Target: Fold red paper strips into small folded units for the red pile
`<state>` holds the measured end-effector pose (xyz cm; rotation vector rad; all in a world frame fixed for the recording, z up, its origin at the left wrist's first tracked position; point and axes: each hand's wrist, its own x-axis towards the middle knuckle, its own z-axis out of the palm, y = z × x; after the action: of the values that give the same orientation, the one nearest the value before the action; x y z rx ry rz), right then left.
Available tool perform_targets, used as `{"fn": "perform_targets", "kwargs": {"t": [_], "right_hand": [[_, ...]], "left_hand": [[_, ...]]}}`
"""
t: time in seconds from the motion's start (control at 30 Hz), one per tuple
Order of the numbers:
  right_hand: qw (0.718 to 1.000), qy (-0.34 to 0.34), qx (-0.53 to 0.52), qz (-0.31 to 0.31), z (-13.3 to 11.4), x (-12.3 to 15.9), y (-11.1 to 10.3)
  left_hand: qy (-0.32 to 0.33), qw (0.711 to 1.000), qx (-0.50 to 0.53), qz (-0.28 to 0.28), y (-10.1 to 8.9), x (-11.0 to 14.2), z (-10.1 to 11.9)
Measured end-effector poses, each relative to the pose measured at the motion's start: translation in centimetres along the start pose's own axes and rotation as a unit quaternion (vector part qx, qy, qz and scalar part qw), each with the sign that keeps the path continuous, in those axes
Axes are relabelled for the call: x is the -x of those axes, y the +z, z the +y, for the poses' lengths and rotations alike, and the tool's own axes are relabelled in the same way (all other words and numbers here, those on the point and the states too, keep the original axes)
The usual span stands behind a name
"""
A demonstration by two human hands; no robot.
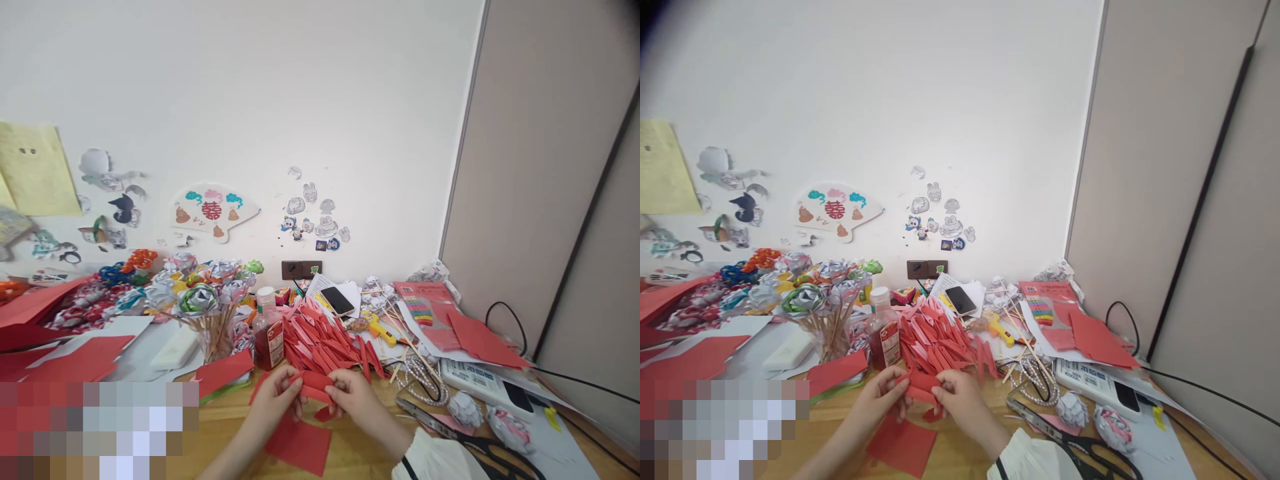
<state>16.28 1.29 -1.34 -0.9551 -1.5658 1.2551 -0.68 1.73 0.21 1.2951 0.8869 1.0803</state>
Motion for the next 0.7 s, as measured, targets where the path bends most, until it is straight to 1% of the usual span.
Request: {"fn": "perform_targets", "kwargs": {"t": [0.2,0.33,0.4,0.5,0.6,0.7], "right_hand": [[0.998,-0.019,-0.058,0.025,-0.2,-0.3,-0.4],[0.997,-0.044,-0.045,0.051,-0.7,-0.1,-0.3],[0.996,-0.066,-0.015,0.058,-0.9,0.1,-0.2],[0.989,-0.113,0.072,0.064,-1.3,0.6,-0.2],[0.964,-0.176,0.184,0.07,-1.7,0.9,-0.4],[0.942,-0.217,0.251,0.052,-2.1,1.2,-0.6]], "left_hand": [[-0.034,0.997,0.072,-0.011,0.0,0.4,0.7],[-0.039,0.993,0.109,0.011,0.1,0.6,1.0],[-0.045,0.991,0.123,0.018,0.2,0.6,1.0],[-0.06,0.989,0.135,0.004,0.2,0.6,0.8],[-0.08,0.988,0.134,-0.014,0.3,0.5,0.7],[-0.097,0.989,0.114,-0.009,0.4,0.5,0.6]]}}
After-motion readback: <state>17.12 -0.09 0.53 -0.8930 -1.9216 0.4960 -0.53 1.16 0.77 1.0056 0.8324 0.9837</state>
